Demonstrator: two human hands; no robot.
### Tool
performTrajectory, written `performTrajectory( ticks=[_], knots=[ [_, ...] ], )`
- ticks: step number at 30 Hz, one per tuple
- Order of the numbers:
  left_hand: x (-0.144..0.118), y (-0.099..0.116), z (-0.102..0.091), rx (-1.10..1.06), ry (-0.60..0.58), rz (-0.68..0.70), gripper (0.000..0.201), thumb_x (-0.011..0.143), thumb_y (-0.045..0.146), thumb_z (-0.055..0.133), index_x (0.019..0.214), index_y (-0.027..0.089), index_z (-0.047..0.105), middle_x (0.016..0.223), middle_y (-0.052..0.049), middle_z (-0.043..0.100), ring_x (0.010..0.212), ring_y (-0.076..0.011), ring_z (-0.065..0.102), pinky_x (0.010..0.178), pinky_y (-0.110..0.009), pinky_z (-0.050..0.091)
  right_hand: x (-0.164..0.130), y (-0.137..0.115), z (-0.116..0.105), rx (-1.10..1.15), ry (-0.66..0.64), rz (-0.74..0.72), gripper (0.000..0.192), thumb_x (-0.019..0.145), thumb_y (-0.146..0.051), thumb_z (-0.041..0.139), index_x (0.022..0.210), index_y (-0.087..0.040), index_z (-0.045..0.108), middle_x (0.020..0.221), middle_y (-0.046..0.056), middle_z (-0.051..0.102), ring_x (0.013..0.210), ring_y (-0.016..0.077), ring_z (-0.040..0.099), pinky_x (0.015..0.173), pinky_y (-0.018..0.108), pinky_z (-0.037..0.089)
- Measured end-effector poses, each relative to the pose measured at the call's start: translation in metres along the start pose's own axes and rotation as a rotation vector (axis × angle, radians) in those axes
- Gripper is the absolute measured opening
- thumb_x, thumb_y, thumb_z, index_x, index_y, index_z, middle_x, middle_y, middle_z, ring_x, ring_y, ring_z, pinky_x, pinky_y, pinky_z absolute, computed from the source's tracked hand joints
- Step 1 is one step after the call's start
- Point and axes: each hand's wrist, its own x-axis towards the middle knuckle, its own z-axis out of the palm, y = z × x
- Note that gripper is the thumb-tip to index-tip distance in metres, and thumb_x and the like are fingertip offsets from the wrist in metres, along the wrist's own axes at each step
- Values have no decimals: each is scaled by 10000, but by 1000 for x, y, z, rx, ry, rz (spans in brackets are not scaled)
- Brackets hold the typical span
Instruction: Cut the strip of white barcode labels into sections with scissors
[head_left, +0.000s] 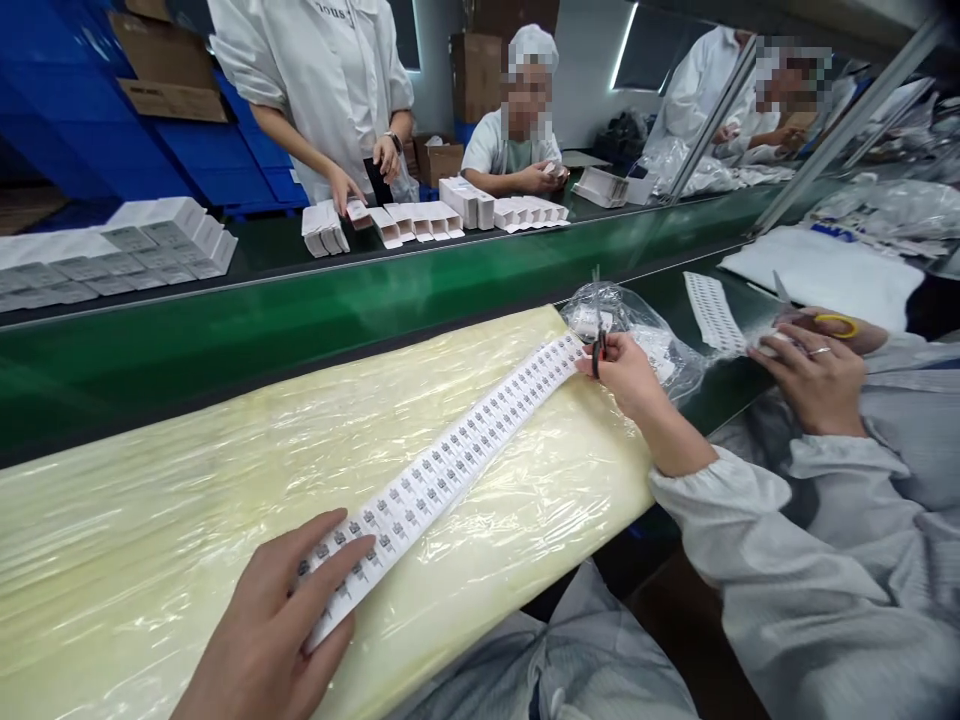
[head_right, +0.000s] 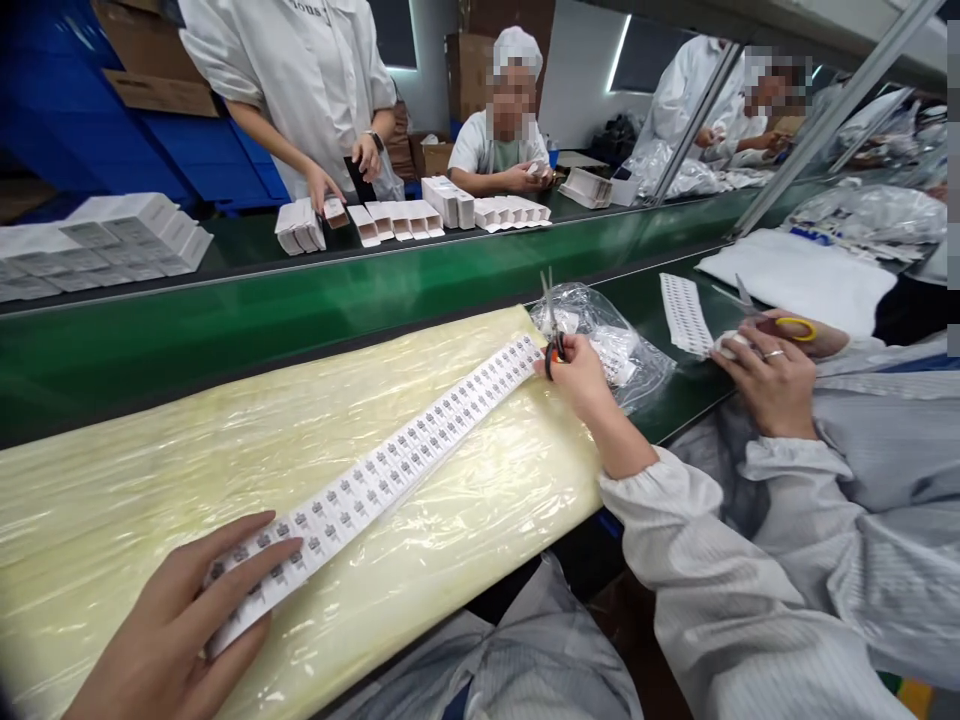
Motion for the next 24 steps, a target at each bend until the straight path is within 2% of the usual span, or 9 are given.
performTrajectory(
  ticks=[5, 11, 14, 17, 18, 20, 22, 24],
  knots=[
    [2, -3, 10, -60, 17, 31, 362, 934, 230, 549, 1276, 300, 645, 1314, -69, 642, 1113, -252, 606, 857, -350, 540, 6, 17, 14, -125, 44, -77, 543, 561, -363, 856, 968, -209, 531, 1039, 92, 678, 944, 256, 651, 858, 394, 535],
    [5, -1, 12, -77, 21, 57, 336, 942, 223, 547, 1261, 266, 642, 1325, -61, 643, 1124, -244, 582, 889, -355, 503, 1, 11, 15, -190, 72, -113, 495, 624, -403, 844, 967, -197, 553, 1058, 120, 684, 964, 274, 651, 888, 408, 518],
    [10, 3, 13, -79, 39, 75, 322, 941, 194, 545, 1244, 246, 640, 1300, -72, 648, 1105, -238, 584, 890, -354, 493, -3, 1, 13, -173, 102, -123, 517, 654, -478, 836, 977, -203, 541, 1071, 119, 679, 972, 261, 647, 842, 373, 524],
    [15, 8, 14, -73, 60, 87, 317, 930, 174, 557, 1231, 224, 641, 1274, -89, 655, 1078, -238, 595, 876, -356, 492, -22, -12, 5, -127, 94, -94, 580, 668, -587, 812, 1004, -217, 518, 1094, 109, 669, 830, 212, 653, 645, 303, 518],
    [16, 10, 14, -70, 65, 83, 314, 929, 172, 557, 1229, 218, 640, 1271, -96, 654, 1071, -240, 598, 874, -360, 492, -34, -16, 1, -100, 55, -73, 583, 681, -629, 793, 996, -222, 519, 1077, 101, 673, 764, 191, 648, 574, 280, 496],
    [16, 14, 13, -60, 64, 73, 308, 928, 165, 554, 1224, 204, 633, 1272, -110, 648, 1071, -247, 598, 874, -371, 493, -66, -22, -8, -7, -117, -10, 579, 721, -709, 738, 959, -221, 538, 1009, 90, 687, 656, 159, 627, 489, 254, 462],
    [16, 17, 12, -49, 52, 65, 304, 927, 138, 546, 1219, 181, 618, 1275, -130, 635, 1085, -254, 589, 879, -379, 491, -108, -20, -15, 165, -458, 112, 610, 744, -762, 705, 926, -194, 577, 908, 99, 693, 571, 137, 597, 467, 254, 467],
    [15, 21, 11, -50, 39, 53, 299, 926, 105, 537, 1213, 158, 601, 1273, -149, 622, 1094, -256, 576, 883, -385, 488, -151, -13, -19, 218, -815, 315, 643, 738, -774, 711, 903, -164, 592, 798, 90, 689, 500, 116, 572, 446, 233, 459]
  ],
)
